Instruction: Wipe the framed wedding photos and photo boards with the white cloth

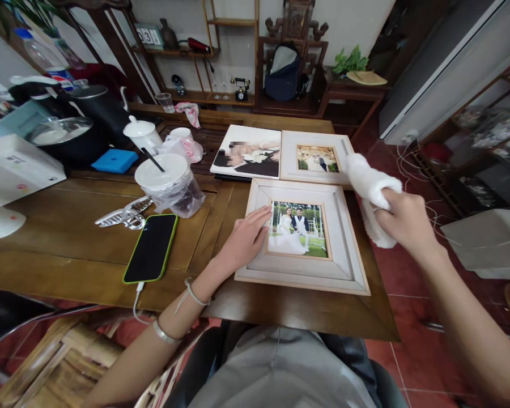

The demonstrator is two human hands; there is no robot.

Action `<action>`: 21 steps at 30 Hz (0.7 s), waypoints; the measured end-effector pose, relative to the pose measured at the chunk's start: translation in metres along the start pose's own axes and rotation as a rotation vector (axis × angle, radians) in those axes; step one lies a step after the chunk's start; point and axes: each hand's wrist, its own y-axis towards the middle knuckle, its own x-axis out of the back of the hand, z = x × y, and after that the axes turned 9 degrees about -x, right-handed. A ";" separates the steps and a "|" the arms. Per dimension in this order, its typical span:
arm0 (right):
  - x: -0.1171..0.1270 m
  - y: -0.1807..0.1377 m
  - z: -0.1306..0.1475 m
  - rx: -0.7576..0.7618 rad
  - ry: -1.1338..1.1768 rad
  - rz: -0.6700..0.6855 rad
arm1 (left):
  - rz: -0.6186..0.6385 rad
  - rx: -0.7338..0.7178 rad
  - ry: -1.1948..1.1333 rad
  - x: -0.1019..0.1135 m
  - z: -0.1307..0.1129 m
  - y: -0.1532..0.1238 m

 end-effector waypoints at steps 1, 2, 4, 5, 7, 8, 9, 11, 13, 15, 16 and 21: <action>-0.004 0.000 0.002 -0.020 0.001 -0.029 | -0.002 0.000 0.000 0.000 0.000 0.000; -0.009 0.001 0.005 -0.015 0.008 -0.040 | -0.004 -0.001 -0.001 0.000 0.000 0.000; -0.020 -0.001 0.018 0.063 0.031 -0.020 | -0.008 -0.003 -0.008 0.000 0.001 0.000; -0.024 -0.003 0.026 0.124 0.044 0.001 | -0.011 -0.001 -0.011 -0.001 0.001 0.001; -0.030 -0.009 0.044 0.242 0.064 0.047 | -0.019 0.005 -0.020 -0.001 0.001 0.001; -0.029 -0.015 0.052 0.288 0.072 0.068 | -0.023 0.006 -0.025 -0.001 0.002 0.001; -0.027 -0.021 0.060 0.324 0.079 0.087 | -0.026 0.005 -0.029 -0.001 0.002 0.001; -0.016 -0.039 0.071 0.374 0.096 0.128 | -0.029 -0.002 -0.034 -0.002 0.003 0.002; 0.001 -0.060 0.078 0.414 0.130 0.189 | -0.033 -0.006 -0.033 -0.002 0.003 0.002; 0.019 -0.082 0.080 0.441 0.209 0.248 | -0.038 -0.006 -0.029 -0.003 0.003 0.002; 0.028 -0.092 0.080 0.449 0.268 0.266 | -0.040 -0.005 -0.028 -0.003 0.003 0.002; 0.053 -0.119 0.076 0.438 0.494 0.341 | -0.037 -0.005 -0.020 -0.002 0.002 0.001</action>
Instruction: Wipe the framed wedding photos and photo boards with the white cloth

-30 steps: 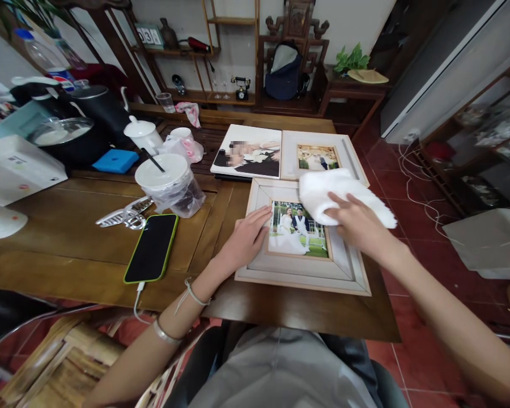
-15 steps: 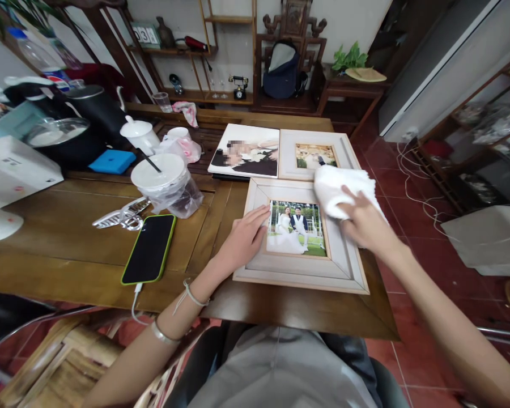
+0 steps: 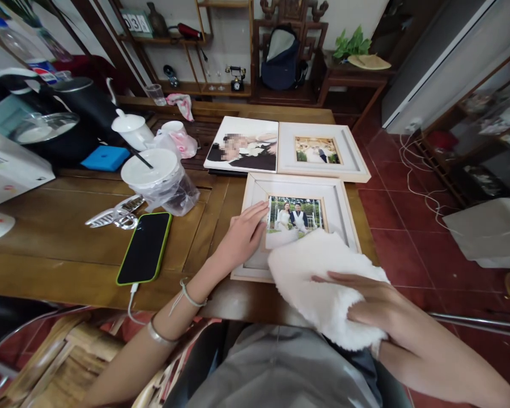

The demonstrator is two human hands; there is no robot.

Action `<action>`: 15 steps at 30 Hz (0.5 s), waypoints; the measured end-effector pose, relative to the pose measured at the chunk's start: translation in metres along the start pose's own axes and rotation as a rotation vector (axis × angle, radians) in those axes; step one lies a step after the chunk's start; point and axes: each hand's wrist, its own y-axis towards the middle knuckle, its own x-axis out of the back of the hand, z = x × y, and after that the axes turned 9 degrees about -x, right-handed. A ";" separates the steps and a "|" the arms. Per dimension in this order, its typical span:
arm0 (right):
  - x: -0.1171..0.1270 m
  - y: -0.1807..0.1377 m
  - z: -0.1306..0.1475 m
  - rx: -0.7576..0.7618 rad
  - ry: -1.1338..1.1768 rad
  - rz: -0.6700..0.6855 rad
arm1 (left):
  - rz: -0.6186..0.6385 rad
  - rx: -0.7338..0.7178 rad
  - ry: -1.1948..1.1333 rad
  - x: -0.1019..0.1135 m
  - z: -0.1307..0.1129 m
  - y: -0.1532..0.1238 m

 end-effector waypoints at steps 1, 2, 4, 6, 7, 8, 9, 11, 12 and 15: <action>-0.001 -0.001 0.000 -0.012 0.010 -0.003 | 0.005 0.000 0.002 0.000 0.000 0.000; -0.003 0.000 -0.001 -0.024 0.009 -0.008 | 0.010 -0.002 0.003 0.001 0.000 0.000; -0.010 0.007 -0.005 -0.045 -0.019 -0.007 | 0.019 -0.014 0.002 0.001 0.001 0.000; -0.020 0.018 -0.011 -0.049 -0.077 0.023 | 0.022 -0.032 -0.002 0.001 0.001 -0.001; -0.025 0.025 -0.014 -0.049 -0.117 0.023 | 0.021 -0.041 -0.004 0.001 0.002 -0.001; -0.029 0.033 -0.018 -0.053 -0.162 0.010 | 0.021 -0.046 -0.005 0.001 0.002 -0.001; -0.033 0.041 -0.022 -0.054 -0.210 -0.016 | 0.023 -0.049 -0.004 0.001 0.002 -0.001; -0.036 0.058 -0.032 -0.069 -0.303 -0.076 | 0.031 -0.043 0.003 0.002 0.001 -0.001; -0.035 0.066 -0.038 -0.080 -0.342 -0.101 | 0.037 -0.040 0.008 0.002 0.001 -0.001; -0.030 0.091 -0.059 -0.115 -0.425 -0.170 | 0.054 -0.037 0.017 0.002 0.000 -0.001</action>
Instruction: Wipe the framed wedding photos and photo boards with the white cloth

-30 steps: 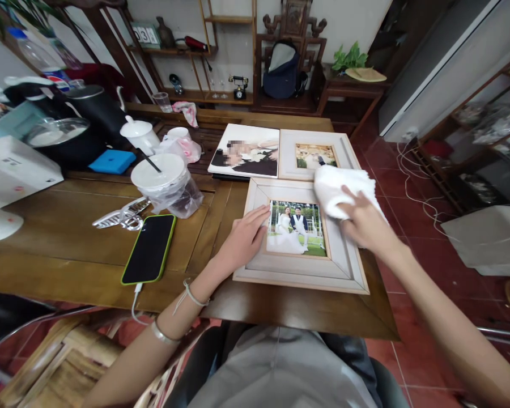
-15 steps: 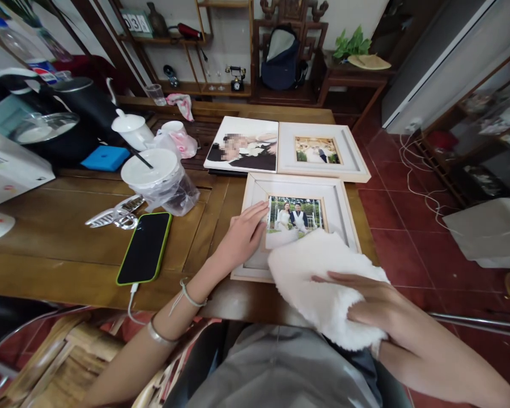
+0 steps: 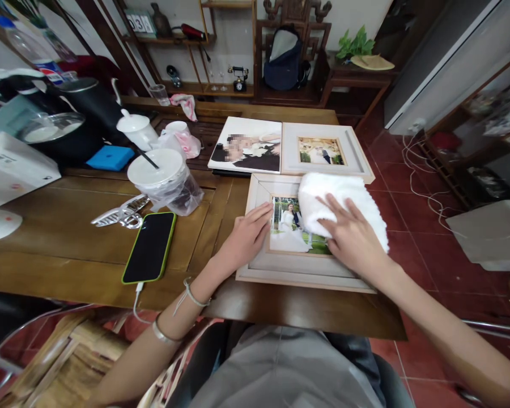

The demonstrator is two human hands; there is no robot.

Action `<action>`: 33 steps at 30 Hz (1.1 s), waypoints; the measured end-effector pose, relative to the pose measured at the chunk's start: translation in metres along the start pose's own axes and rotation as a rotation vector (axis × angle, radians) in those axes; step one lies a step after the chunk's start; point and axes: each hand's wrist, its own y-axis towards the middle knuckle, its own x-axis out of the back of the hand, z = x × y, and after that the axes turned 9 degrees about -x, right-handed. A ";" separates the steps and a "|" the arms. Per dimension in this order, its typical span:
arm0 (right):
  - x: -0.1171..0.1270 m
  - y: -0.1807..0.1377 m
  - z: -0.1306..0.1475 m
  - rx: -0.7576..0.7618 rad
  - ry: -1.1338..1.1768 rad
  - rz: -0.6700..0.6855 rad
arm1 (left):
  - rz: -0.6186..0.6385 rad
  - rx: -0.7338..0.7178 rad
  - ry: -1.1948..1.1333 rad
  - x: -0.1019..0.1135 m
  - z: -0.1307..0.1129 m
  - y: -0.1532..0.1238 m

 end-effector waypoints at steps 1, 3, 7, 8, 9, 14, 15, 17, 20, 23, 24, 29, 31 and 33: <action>-0.002 0.009 -0.006 -0.014 -0.021 -0.023 | 0.003 0.000 0.001 0.000 0.000 0.000; -0.006 0.026 -0.018 -0.045 -0.052 -0.067 | 0.008 -0.001 0.001 0.000 0.000 0.000; -0.012 0.051 -0.032 -0.079 -0.059 -0.086 | 0.004 -0.003 -0.009 0.001 -0.001 0.001; -0.013 0.054 -0.033 -0.067 -0.055 -0.074 | -0.001 -0.001 -0.012 0.001 -0.001 0.001; -0.013 0.054 -0.032 -0.049 -0.052 -0.056 | -0.006 0.003 -0.013 0.001 -0.002 0.001; 0.001 0.020 -0.003 0.093 0.002 0.088 | -0.029 0.025 -0.013 0.001 -0.003 0.002; 0.007 0.008 0.005 0.125 0.023 0.118 | -0.032 0.024 -0.010 0.000 -0.003 0.002; 0.021 -0.019 0.022 0.198 0.082 0.158 | -0.033 0.021 0.001 0.000 -0.003 0.002; 0.048 -0.053 0.041 0.288 0.182 0.101 | -0.032 0.019 0.016 -0.001 -0.003 0.002; 0.067 -0.070 0.050 0.397 0.181 0.047 | -0.026 0.022 0.019 0.000 -0.004 0.001; 0.070 -0.071 0.051 0.419 0.179 0.048 | -0.020 0.024 0.020 0.000 -0.004 0.001; 0.046 -0.057 0.041 0.215 0.245 0.188 | 0.019 0.028 0.044 0.001 -0.003 0.001; 0.031 -0.043 0.030 0.122 0.181 0.184 | 0.031 0.016 0.048 0.002 -0.002 0.001; 0.020 -0.025 0.016 0.066 0.081 0.138 | 0.036 0.009 0.048 0.003 -0.001 0.001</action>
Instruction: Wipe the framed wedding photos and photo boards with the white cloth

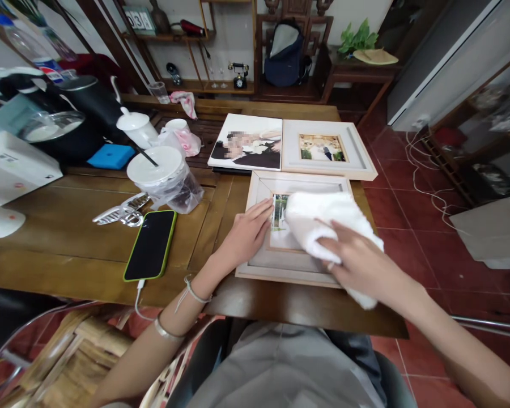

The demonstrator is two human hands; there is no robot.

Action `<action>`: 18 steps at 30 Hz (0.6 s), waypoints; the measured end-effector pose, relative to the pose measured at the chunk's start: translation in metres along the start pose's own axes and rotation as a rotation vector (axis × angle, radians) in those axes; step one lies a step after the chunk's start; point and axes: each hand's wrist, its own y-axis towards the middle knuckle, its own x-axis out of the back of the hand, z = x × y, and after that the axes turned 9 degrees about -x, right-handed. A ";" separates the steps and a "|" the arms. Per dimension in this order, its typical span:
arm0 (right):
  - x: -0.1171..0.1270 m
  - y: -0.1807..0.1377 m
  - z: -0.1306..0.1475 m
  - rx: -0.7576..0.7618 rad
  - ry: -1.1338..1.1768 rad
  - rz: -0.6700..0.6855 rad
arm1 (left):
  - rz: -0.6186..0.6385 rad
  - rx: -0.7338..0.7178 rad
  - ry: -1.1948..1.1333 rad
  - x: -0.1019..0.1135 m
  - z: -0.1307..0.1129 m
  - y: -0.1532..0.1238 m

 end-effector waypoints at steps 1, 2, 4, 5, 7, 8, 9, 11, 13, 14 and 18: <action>-0.002 0.010 -0.008 -0.024 -0.046 -0.036 | 0.001 0.001 -0.002 0.000 0.000 0.000; -0.002 0.021 -0.015 -0.053 -0.085 -0.075 | 0.001 0.003 -0.005 0.001 0.000 0.000; -0.002 0.042 -0.028 -0.104 -0.131 -0.149 | -0.001 0.005 -0.010 0.001 0.000 0.000; -0.003 0.052 -0.034 -0.127 -0.148 -0.184 | -0.001 0.005 -0.010 0.000 0.000 0.000; -0.006 0.069 -0.041 -0.136 -0.152 -0.215 | -0.005 0.006 -0.009 0.000 0.001 0.000; -0.008 0.075 -0.044 -0.125 -0.148 -0.214 | -0.007 0.009 -0.009 -0.001 0.001 0.000; -0.011 0.078 -0.044 -0.109 -0.145 -0.208 | -0.010 0.011 -0.010 -0.001 0.000 0.000; -0.017 0.079 -0.042 -0.070 -0.133 -0.186 | -0.019 0.018 -0.014 -0.001 0.000 0.001; -0.021 0.070 -0.034 -0.027 -0.107 -0.149 | -0.032 0.024 -0.022 -0.002 -0.001 0.001; -0.022 0.062 -0.029 -0.004 -0.090 -0.126 | -0.041 0.027 -0.027 -0.002 -0.002 0.001; -0.014 0.020 -0.004 0.091 -0.013 -0.014 | -0.067 0.044 -0.034 -0.003 -0.003 0.001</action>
